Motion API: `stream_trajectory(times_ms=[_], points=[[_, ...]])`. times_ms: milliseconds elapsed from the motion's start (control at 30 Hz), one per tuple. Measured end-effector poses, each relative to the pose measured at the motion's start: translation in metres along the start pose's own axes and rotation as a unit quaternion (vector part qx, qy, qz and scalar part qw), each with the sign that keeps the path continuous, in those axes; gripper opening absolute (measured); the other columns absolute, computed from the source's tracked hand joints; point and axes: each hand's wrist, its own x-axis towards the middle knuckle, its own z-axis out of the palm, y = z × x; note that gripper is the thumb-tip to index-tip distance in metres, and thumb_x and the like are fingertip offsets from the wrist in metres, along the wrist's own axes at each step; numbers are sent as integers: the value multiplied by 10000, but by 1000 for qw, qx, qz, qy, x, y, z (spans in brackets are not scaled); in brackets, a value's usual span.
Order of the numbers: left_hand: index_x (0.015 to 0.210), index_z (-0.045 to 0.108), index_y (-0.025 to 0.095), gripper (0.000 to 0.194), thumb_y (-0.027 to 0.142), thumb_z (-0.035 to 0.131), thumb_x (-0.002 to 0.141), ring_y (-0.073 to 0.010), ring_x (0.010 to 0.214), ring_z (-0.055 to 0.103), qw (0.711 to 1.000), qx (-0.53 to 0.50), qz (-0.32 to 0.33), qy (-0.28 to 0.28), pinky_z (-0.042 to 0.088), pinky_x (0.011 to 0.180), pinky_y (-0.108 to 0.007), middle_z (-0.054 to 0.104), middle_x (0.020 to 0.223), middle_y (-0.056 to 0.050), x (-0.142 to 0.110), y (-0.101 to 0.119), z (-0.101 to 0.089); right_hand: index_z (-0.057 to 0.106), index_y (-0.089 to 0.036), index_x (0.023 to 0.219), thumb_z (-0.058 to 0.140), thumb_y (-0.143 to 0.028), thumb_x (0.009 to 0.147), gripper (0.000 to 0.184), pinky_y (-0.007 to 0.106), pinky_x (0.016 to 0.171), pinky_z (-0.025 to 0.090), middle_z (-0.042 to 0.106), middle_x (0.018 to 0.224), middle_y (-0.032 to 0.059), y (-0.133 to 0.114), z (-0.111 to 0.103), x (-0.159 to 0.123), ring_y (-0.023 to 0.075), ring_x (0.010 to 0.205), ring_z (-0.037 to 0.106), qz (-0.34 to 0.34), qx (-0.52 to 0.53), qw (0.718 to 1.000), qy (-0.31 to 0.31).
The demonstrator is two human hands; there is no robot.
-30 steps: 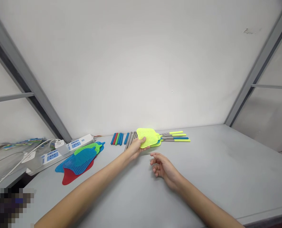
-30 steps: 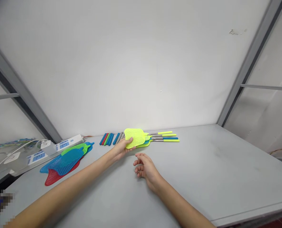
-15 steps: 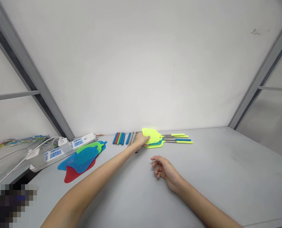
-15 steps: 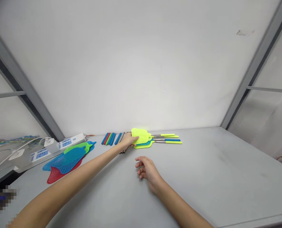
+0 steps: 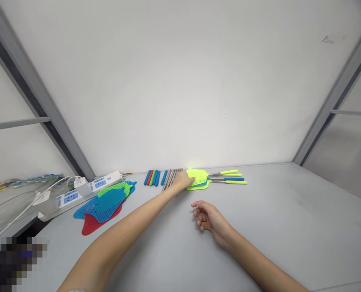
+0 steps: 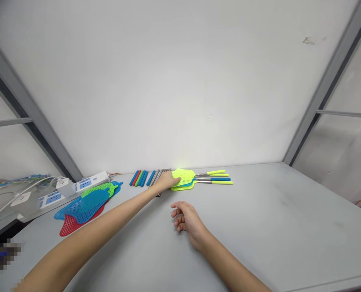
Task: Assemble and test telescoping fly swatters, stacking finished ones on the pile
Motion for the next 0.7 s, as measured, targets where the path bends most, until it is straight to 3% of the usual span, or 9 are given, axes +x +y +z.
stream_trajectory(times_ms=[233,433,533,700], points=[[1067,466,142,303,287,448,802,-169,893,518,998,46,7,45,443,743,-370,501,1059,-75,-5,1,1,537,-178,837,455,-352,705,233,197,412,336,510,693,1,1,0,0,61,455,453,-2,-1,1000,-2],[1035,487,131,306,324,431,804,-180,914,507,996,38,52,56,426,766,-369,512,1034,-82,-9,-9,-4,537,-172,837,449,-340,711,228,196,409,331,505,689,1,-1,1,-2,61,454,453,6,-11,1000,-1],[974,517,125,387,432,363,797,-212,953,481,994,26,84,61,386,804,-333,528,962,-103,-24,-20,-10,537,-172,845,445,-332,716,225,194,413,335,504,696,0,-1,0,-3,59,458,455,2,-9,1000,1],[939,545,163,405,469,333,780,-192,868,500,989,10,143,41,381,779,-302,532,883,-70,-63,-46,-29,522,-162,838,436,-284,718,192,198,410,343,507,671,3,1,-1,0,63,442,460,2,5,1000,-8]])
